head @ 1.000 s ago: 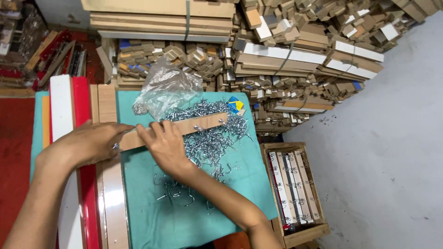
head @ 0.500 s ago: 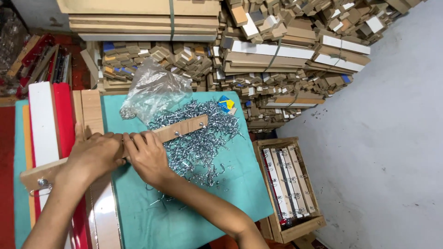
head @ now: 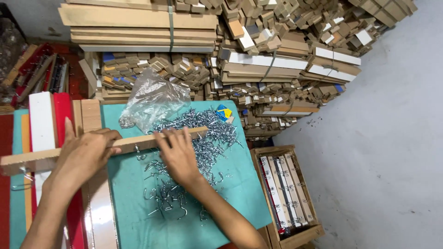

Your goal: Attaching metal hooks to wooden strips by sliding them onto the wood

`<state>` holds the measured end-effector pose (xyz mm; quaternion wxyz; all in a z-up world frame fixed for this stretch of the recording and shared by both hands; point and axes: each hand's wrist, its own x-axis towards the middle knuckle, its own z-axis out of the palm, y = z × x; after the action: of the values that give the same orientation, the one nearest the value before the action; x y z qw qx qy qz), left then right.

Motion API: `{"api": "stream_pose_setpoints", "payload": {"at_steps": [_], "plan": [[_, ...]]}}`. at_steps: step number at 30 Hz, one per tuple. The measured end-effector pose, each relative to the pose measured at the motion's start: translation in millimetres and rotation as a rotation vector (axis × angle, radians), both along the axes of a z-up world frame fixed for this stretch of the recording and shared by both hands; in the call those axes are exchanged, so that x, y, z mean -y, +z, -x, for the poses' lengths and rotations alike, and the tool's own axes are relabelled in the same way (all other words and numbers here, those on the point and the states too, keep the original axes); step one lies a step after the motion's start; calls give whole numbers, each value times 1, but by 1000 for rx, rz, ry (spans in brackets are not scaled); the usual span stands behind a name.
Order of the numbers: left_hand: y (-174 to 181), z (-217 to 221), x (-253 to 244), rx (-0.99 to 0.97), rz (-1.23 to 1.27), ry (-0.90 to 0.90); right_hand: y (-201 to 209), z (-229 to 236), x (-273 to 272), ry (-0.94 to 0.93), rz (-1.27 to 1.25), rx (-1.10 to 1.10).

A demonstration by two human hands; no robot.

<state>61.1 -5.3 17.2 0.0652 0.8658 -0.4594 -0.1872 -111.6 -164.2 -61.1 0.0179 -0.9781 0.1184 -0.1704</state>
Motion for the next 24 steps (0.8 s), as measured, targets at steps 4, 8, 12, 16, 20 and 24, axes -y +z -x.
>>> {"api": "stream_pose_setpoints", "payload": {"at_steps": [4,8,12,16,20,24], "plan": [[-7,7,2,-27,4,-8,-28,2,24,-93,-34,-56],[-43,29,18,100,-96,-39,-67,-2,41,-32,7,38],[-98,51,27,413,175,20,-70,1,46,5,-53,31],[-109,54,27,601,329,44,-41,8,45,61,-153,22],[-109,49,31,666,388,68,-10,13,42,177,-336,94],[-102,54,28,637,426,75,-8,21,39,232,-163,388]]}}
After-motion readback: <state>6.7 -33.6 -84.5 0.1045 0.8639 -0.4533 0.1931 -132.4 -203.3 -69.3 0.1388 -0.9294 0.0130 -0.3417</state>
